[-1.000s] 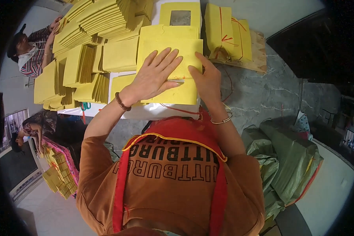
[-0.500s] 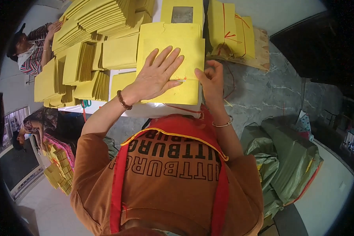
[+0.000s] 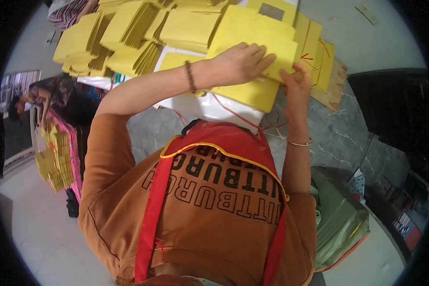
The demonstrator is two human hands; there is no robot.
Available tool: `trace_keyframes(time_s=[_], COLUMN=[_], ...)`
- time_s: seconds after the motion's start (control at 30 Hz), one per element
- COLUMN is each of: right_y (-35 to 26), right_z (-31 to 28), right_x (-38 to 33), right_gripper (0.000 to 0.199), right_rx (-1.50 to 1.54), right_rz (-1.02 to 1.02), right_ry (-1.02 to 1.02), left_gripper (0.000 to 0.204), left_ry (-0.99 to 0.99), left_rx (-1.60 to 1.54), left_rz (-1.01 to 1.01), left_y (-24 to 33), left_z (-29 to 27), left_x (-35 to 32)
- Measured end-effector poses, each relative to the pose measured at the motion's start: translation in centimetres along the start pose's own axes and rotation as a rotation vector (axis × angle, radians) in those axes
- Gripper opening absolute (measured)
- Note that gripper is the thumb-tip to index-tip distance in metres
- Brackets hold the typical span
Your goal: Fold and stack sheets of yellow ritual paper.
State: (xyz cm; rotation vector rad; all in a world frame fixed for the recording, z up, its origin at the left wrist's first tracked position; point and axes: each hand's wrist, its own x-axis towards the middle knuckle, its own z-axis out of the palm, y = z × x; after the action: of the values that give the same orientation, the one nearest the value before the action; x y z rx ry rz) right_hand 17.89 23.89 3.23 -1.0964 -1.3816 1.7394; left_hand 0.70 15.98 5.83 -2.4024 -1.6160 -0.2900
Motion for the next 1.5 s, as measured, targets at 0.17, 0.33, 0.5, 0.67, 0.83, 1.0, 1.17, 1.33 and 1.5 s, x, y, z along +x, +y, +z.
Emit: trace_keyframes(time_s=[0.17, 0.33, 0.5, 0.67, 0.83, 1.0, 1.17, 1.33, 1.5], right_y=[-0.5, 1.7, 3.2, 3.2, 2.6, 2.6, 2.3, 2.4, 2.6], right_z=[-0.1, -1.5, -1.5, -1.0, -1.1, -0.9, -0.6, -0.6, -0.9], right_x=[-0.1, -1.4, -2.2, -2.2, -2.4, -2.4, -2.7, -2.8, -3.0], right_gripper=[0.029, 0.031, 0.031, 0.03, 0.035, 0.038, 0.037, 0.036, 0.036], right_rx=[0.097, 0.073, 0.101, 0.103, 0.002, 0.013, 0.015, 0.009, 0.011], right_rz=[0.015, 0.004, 0.034, 0.066, 0.022, 0.025, 0.048, 0.03, 0.018], right_ry=[0.056, 0.0, -0.02, -0.008, -0.068, -0.074, -0.045, -0.047, -0.036], left_gripper=[0.047, 0.048, 0.055, 0.051, 0.051, 0.052, 0.056, 0.061, 0.062], left_ry=[0.046, 0.474, 0.332, 0.132, 0.022, -0.093, -0.157, -0.155, -0.061], left_rx=[-0.06, -0.134, 0.004, 0.101, 0.082, -0.025, -0.056, -0.049, -0.378], left_rz=[-0.156, -0.285, -0.508, -0.539, -0.517, -0.56, -0.495, -0.515, -0.736], left_y=[-1.3, -4.8, -3.7, -2.2, -2.0, -2.1, -1.7, -1.5, -2.6], left_z=[-3.3, -8.3, -3.5, 0.8, 2.7, 3.8, 4.5, 4.2, 0.6], left_x=[0.2, -8.5, -18.5, -20.4, -20.3, -21.0, -21.6, -21.3, -17.3])
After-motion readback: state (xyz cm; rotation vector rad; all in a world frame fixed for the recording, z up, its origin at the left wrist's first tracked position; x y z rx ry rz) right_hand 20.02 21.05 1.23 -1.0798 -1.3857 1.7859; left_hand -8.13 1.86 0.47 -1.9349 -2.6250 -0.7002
